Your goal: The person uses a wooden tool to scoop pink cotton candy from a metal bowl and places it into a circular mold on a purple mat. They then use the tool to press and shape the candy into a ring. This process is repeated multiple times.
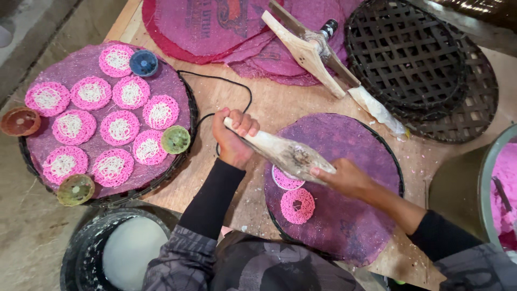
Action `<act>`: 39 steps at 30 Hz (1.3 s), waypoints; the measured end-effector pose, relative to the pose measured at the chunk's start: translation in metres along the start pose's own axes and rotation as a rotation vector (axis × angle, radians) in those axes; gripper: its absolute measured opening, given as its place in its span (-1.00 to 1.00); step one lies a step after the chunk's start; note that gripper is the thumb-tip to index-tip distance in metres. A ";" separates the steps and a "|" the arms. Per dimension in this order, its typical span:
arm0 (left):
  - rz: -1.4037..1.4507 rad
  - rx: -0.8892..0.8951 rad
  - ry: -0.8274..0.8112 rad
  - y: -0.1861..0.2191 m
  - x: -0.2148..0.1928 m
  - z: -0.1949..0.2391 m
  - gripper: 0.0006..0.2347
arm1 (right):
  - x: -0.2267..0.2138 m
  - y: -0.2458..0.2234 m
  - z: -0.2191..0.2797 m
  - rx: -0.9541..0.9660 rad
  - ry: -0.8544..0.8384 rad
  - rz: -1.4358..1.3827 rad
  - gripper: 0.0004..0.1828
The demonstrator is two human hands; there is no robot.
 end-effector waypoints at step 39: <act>-1.497 0.282 -0.417 -0.032 -0.010 0.059 -0.51 | 0.068 -0.058 0.014 -0.630 0.712 0.297 -0.02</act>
Point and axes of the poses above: each hand's wrist, its own z-axis away from the middle knuckle, its own x-axis out of the palm, y = z × x, the point moved 7 cm from there along -z, towards the middle knuckle
